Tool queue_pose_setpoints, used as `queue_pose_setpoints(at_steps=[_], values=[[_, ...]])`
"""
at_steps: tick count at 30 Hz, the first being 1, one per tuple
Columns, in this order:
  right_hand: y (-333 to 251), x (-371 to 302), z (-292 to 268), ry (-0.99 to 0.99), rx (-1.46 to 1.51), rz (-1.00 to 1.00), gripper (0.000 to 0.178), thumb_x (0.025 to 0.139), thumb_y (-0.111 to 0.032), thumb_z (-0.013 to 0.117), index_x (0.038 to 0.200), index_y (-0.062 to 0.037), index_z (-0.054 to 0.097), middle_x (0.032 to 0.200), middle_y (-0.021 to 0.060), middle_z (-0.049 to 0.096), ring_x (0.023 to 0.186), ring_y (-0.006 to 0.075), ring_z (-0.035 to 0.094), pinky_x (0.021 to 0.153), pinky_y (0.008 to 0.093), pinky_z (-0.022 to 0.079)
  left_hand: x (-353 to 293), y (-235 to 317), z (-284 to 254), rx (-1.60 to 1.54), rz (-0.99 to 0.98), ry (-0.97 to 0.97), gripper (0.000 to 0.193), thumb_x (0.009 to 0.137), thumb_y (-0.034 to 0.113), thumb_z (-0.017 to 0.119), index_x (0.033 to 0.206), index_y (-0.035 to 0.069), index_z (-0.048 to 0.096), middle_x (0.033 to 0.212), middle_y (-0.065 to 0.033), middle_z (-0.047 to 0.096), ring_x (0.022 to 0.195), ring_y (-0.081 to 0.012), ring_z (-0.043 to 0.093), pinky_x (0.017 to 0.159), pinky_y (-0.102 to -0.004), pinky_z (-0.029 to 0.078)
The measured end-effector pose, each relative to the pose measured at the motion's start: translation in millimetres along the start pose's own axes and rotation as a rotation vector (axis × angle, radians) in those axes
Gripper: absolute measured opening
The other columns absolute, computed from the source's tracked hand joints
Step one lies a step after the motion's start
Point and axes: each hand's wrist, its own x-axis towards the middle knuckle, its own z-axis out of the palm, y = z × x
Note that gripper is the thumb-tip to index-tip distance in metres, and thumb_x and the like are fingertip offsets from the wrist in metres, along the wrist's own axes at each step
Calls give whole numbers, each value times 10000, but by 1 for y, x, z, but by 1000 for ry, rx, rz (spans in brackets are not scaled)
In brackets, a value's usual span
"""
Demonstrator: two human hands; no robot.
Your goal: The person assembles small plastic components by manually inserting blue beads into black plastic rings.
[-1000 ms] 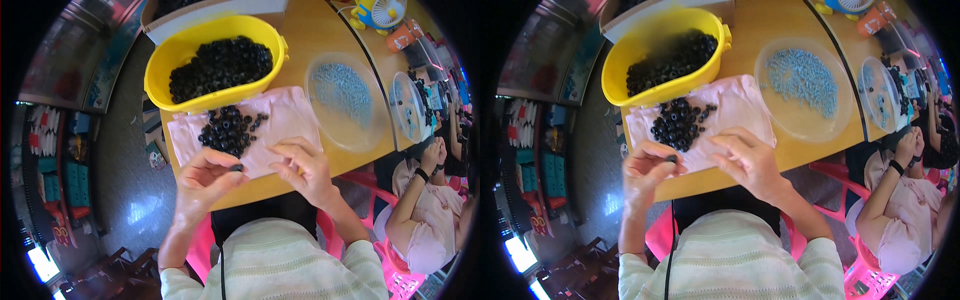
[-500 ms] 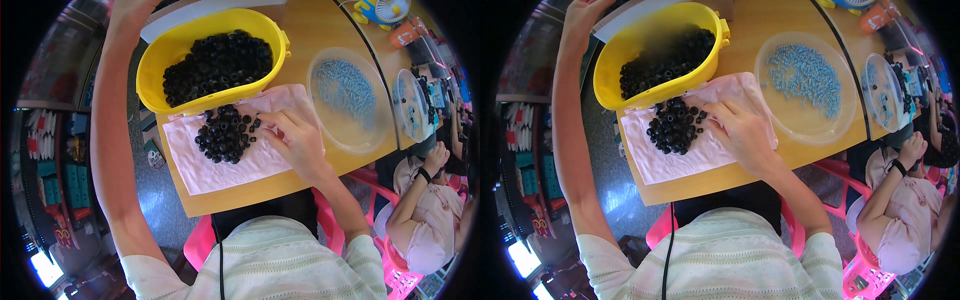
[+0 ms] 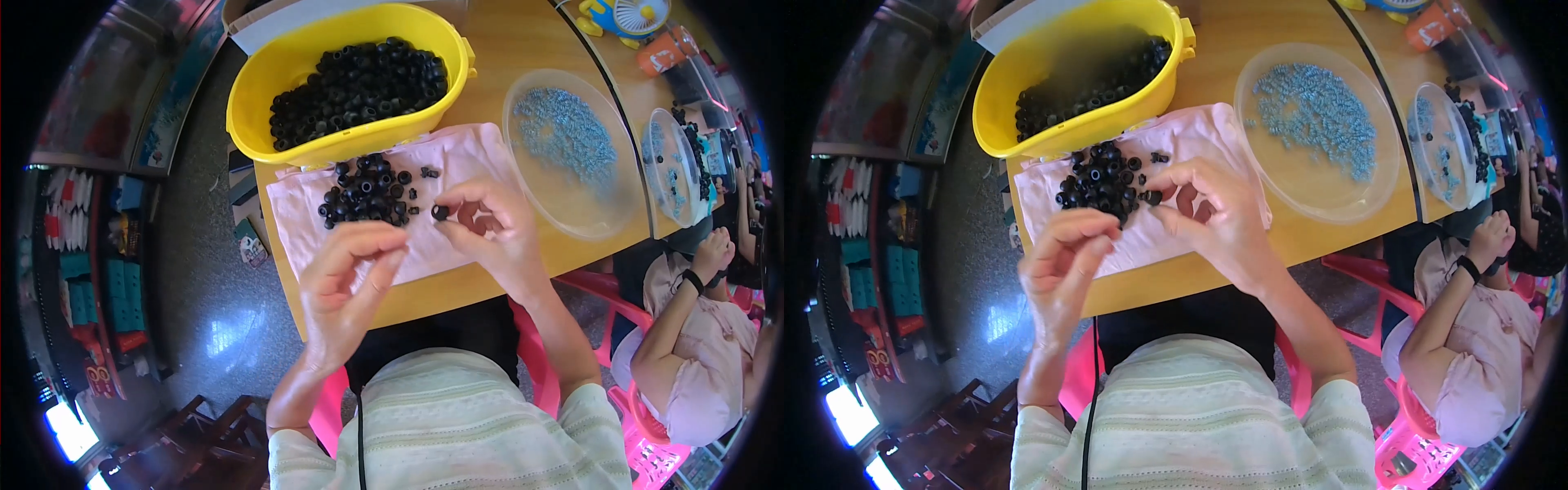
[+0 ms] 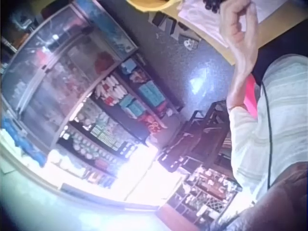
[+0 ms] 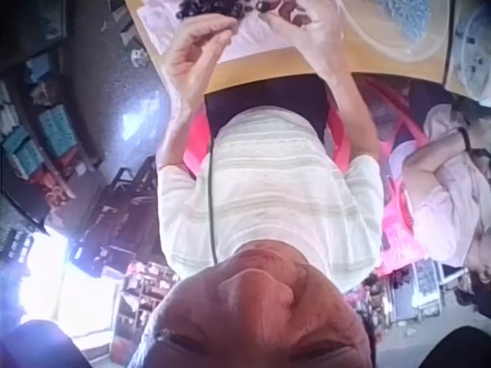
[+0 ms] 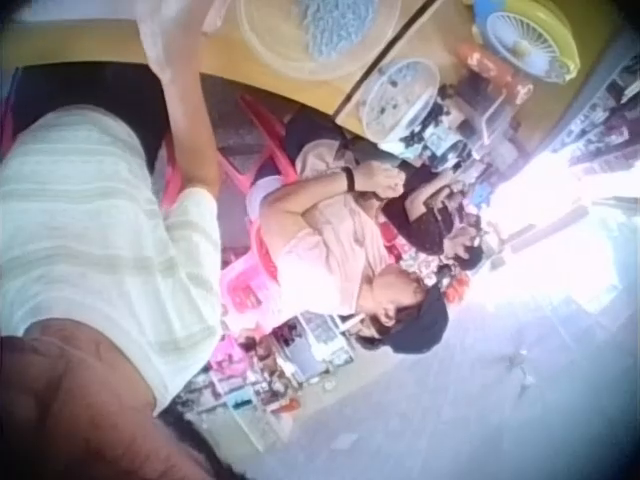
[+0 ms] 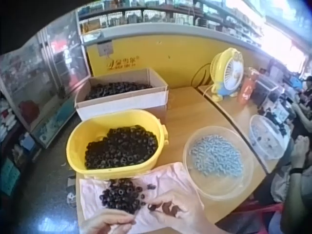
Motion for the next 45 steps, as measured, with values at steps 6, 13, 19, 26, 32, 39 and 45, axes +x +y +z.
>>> queue_pose_setpoints(at_steps=[6,13,19,26,32,39,45], values=[[-11,-37,1,-102,229,-148,282,733,41,714,979,-82,652,954,11,589,624,24,469,522,175,376,-36,-13,21,-483,-273,-90,229,908,32,604,1124,-30,562,1066,-91,603,991,-146,592,884,-281,490],[-12,-56,12,-108,-10,-336,271,733,46,724,959,-93,673,997,54,582,613,26,489,480,172,388,-47,-16,22,-605,-338,-52,193,881,4,629,1065,-10,568,1011,-77,630,936,-139,614,857,-282,502],[-15,-46,-18,-165,-10,-91,175,809,-33,672,982,-55,670,926,51,624,644,63,530,547,190,423,-46,-22,20,-566,-358,-5,193,857,-54,624,1037,-12,569,988,-96,637,919,-162,629,853,-306,519],[3,0,-99,295,-618,-70,85,795,-19,677,876,-40,658,785,50,617,621,118,548,537,240,424,-34,-38,26,-403,-214,-49,198,850,-68,619,1036,-20,570,1004,-98,622,916,-164,629,850,-282,507],[16,40,-96,168,-781,-109,105,797,-96,671,893,-56,663,847,80,608,694,251,619,632,344,484,-25,-48,28,-327,-234,-108,217,848,-60,631,1055,-16,583,1010,-69,621,934,-124,611,862,-247,479],[22,46,-96,95,-864,-137,121,791,-84,669,901,-41,645,889,94,612,745,280,635,690,366,508,-24,-53,28,-394,-190,-128,217,844,-76,626,1043,-3,580,1043,-97,612,921,-153,622,849,-266,493],[-14,3,-68,88,-248,187,129,815,17,635,938,0,599,893,62,621,748,104,618,608,234,501,-26,-39,23,-466,-154,-99,223,851,-106,584,1049,-4,573,1070,-136,584,856,-186,649,766,-271,531]])
